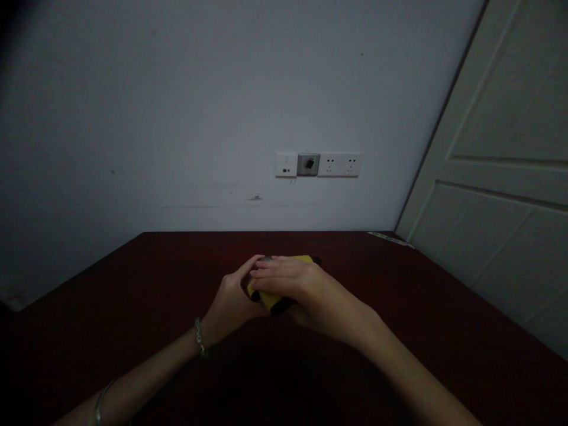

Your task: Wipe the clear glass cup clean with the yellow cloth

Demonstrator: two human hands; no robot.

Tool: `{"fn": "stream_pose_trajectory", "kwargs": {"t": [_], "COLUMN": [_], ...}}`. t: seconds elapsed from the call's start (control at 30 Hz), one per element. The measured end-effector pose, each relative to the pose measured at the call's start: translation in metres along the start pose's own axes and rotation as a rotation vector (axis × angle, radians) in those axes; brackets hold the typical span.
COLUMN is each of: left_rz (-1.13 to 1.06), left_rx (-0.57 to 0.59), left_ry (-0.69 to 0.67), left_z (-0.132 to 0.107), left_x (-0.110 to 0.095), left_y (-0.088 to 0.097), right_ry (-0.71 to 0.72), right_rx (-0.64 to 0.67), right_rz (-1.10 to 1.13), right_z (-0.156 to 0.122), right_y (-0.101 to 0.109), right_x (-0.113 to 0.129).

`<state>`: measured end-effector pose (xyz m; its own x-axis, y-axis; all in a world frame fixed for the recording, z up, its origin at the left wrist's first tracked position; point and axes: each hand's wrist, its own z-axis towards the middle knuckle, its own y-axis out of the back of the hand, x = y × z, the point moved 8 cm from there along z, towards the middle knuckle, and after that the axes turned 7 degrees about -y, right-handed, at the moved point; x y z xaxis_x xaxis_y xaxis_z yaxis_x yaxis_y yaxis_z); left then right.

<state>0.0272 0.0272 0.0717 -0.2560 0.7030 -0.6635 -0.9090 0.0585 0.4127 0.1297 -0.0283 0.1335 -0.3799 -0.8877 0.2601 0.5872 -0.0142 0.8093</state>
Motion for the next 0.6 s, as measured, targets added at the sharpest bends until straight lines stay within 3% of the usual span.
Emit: {"fn": "stream_pose_trajectory", "kwargs": {"t": [0.13, 0.27, 0.4, 0.5, 0.6], "left_rz": [0.037, 0.052, 0.045, -0.011, -0.142], "left_rx": [-0.006, -0.003, -0.005, -0.024, -0.014], "left_ry": [-0.003, -0.068, -0.094, -0.060, 0.021], "left_z": [0.000, -0.001, -0.003, -0.004, -0.006], "left_x": [-0.002, -0.011, -0.015, -0.007, 0.008], "left_y": [0.000, -0.001, 0.000, 0.000, -0.005], "right_ry": [-0.014, -0.080, -0.233, -0.268, -0.198], "right_rx": [0.004, -0.107, -0.250, -0.296, -0.243], "right_rz": [0.011, 0.065, 0.168, 0.214, 0.203], "right_z": [0.000, 0.000, 0.000, -0.001, 0.000], "right_y": [0.002, 0.012, 0.020, 0.022, 0.020], "right_x": [0.000, -0.016, -0.040, -0.046, -0.035]}}
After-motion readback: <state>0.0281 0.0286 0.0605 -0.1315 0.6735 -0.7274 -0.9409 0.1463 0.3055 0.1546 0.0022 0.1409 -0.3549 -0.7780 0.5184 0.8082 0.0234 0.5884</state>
